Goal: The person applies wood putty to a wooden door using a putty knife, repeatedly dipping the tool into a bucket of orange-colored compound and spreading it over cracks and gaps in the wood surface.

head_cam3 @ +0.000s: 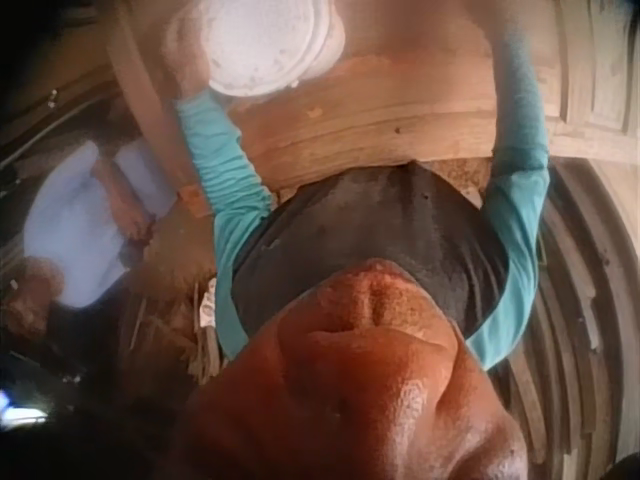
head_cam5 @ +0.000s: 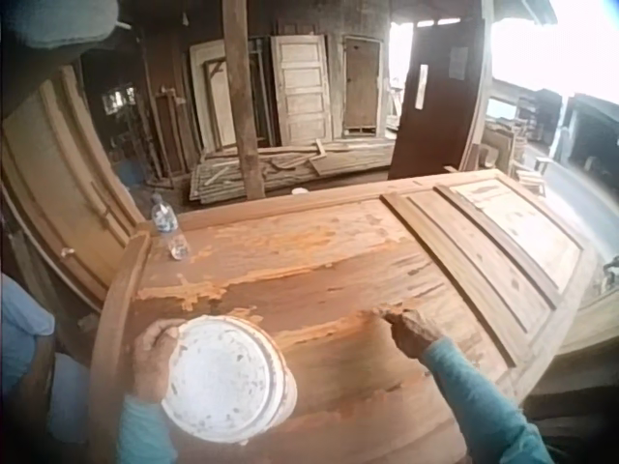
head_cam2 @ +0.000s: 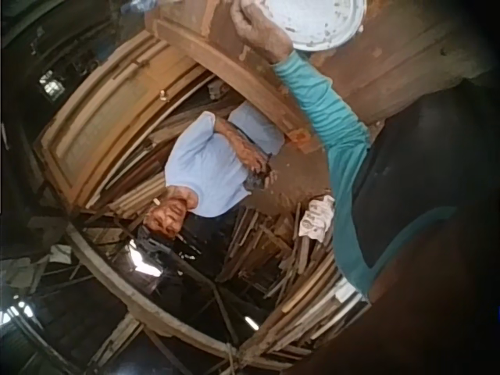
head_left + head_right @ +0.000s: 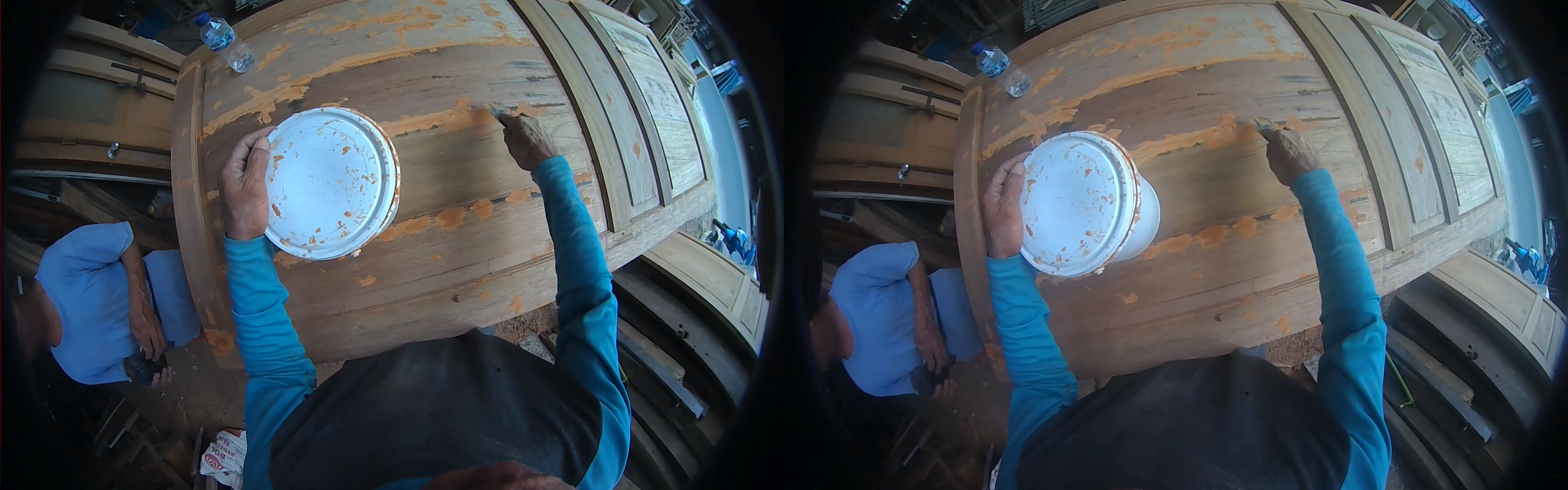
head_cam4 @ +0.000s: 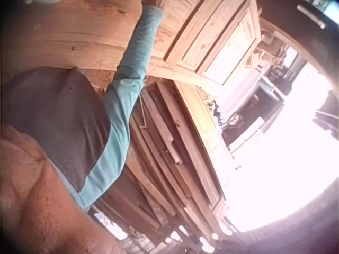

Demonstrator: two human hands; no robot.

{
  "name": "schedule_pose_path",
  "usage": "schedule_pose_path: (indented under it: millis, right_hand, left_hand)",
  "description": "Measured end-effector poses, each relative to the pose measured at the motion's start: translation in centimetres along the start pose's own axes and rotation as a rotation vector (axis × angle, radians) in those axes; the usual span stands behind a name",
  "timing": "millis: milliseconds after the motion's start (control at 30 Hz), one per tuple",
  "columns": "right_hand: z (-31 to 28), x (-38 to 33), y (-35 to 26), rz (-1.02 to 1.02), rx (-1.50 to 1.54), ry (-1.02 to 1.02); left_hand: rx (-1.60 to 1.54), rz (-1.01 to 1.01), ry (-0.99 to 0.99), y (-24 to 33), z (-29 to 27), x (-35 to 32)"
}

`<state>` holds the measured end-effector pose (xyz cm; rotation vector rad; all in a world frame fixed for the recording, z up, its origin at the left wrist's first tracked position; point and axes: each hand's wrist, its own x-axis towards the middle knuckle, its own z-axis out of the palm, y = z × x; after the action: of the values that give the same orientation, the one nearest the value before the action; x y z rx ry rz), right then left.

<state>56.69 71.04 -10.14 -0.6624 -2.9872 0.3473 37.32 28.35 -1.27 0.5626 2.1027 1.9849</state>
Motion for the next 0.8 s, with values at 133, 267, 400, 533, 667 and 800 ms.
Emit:
schedule_pose_path:
  millis: [133, 267, 400, 533, 667, 800]
  right_hand:
    - [-0.3, -0.8, -1.1, 0.028, -0.03, -0.134]
    - [-1.0, -0.5, -4.8, -0.047, 0.049, -0.066]
    - [-0.4, -0.4, -5.3, 0.032, -0.003, -0.284]
    - [-3.0, -0.8, -6.4, -0.025, -0.018, -0.227]
    - [2.4, 0.1, -4.1, -0.106, -0.108, -0.143]
    - [-1.7, -2.4, -7.5, -0.182, -0.015, -0.125]
  left_hand:
    - [0.024, 0.004, 0.019, -0.1, 0.0, 0.0]
    - [0.042, -0.001, 0.016, -0.4, -0.5, -0.1]
    - [0.068, 0.018, 0.021, -0.7, -0.4, -0.2]
    - [0.155, 0.059, 0.032, 0.0, 0.6, 0.3]
    - [0.043, 0.032, -0.005, -0.9, 0.9, 1.2]
    - [0.14, 0.033, 0.12, -0.9, -1.9, -0.7]
